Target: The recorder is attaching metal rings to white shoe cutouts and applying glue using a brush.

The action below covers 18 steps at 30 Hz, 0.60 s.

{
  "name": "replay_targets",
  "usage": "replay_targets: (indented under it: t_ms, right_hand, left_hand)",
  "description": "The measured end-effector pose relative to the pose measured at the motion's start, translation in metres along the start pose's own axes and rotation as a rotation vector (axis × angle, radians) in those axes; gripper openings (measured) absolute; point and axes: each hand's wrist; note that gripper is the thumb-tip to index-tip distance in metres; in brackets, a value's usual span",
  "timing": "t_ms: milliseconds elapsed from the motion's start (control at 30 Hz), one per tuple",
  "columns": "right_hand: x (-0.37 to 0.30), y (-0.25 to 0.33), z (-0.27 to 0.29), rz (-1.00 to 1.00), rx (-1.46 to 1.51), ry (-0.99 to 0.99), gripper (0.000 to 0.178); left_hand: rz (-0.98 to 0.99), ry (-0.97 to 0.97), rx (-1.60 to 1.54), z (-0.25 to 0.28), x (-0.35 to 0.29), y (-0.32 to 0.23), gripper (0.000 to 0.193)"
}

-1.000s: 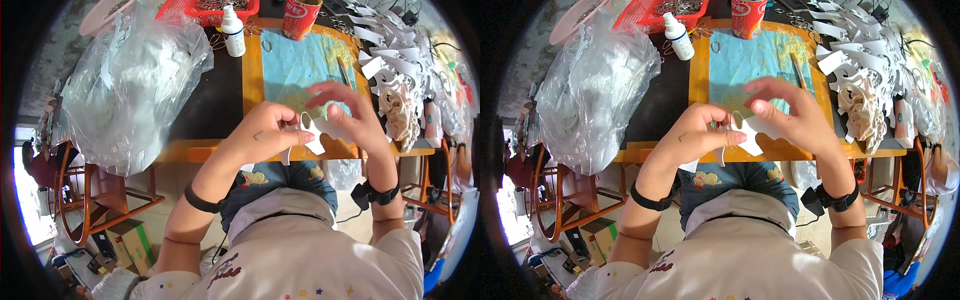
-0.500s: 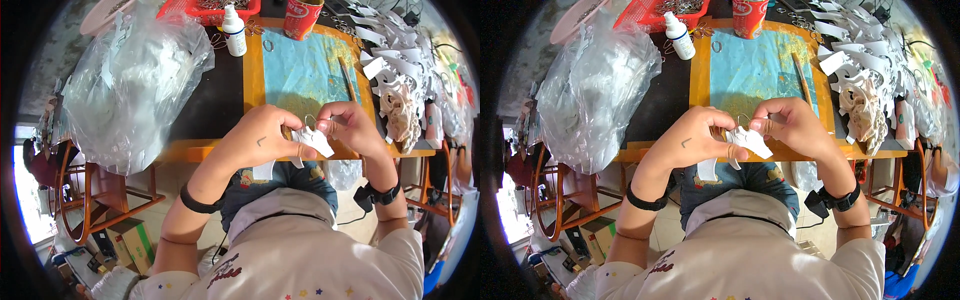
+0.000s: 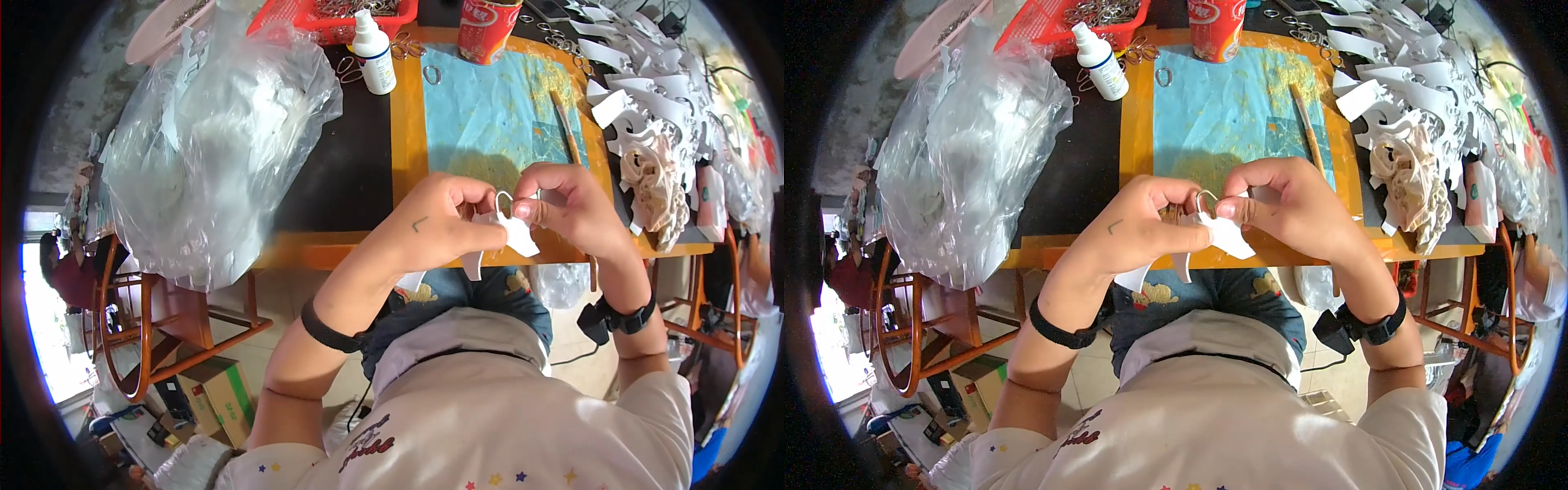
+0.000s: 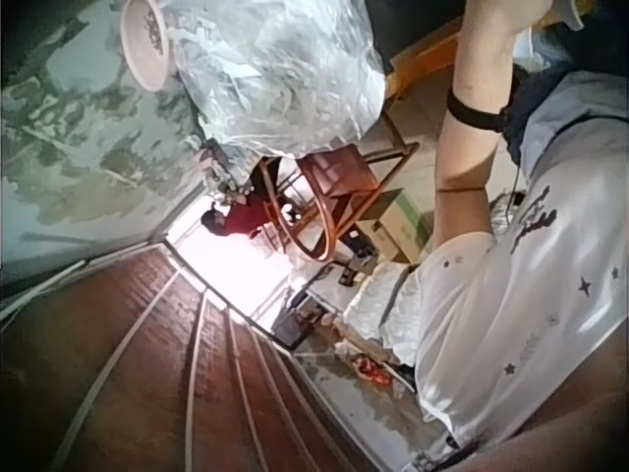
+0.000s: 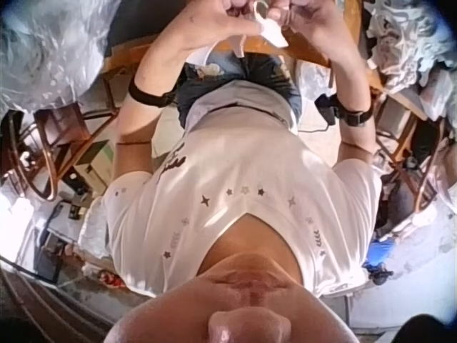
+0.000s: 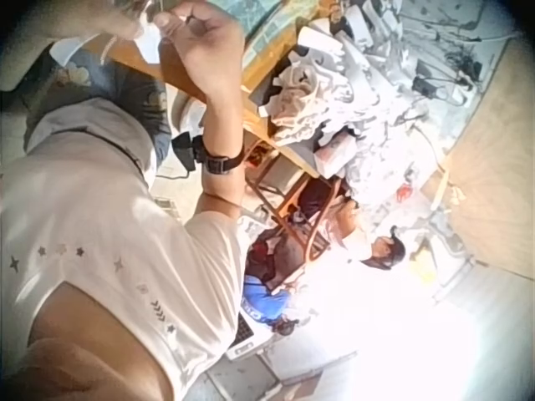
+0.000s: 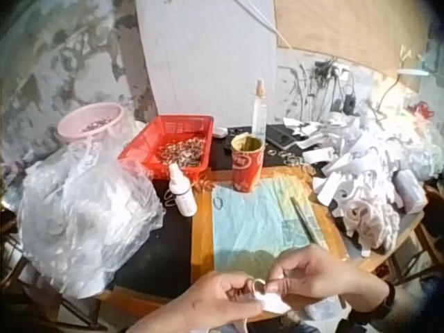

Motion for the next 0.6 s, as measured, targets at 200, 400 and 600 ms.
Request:
replay_targets:
  t_ms: [200,400,600]
  right_hand:
    - [-0.004,-0.003,0.005,0.006,-0.398,-0.125,0.015]
    - [-0.016,-0.012,-0.001,0.272,-1.275,-0.489,0.028]
    - [-0.039,-0.016,-0.042,0.167,-1.084,-0.286,0.046]
  left_hand:
    - [-0.375,-0.445,1.032,-0.001,-0.009,-0.002,0.039]
    - [-0.359,-0.54,1.262,-0.023,-0.023,0.019,0.037]
    - [-0.333,-0.749,1.353,-0.036,-0.03,0.056,0.034]
Point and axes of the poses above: each hand's wrist, its own x-axis towards the middle knuckle, its own z-axis out of the back of the hand, y = z × x, and after that the axes turned 6 degrees about y, right-handed
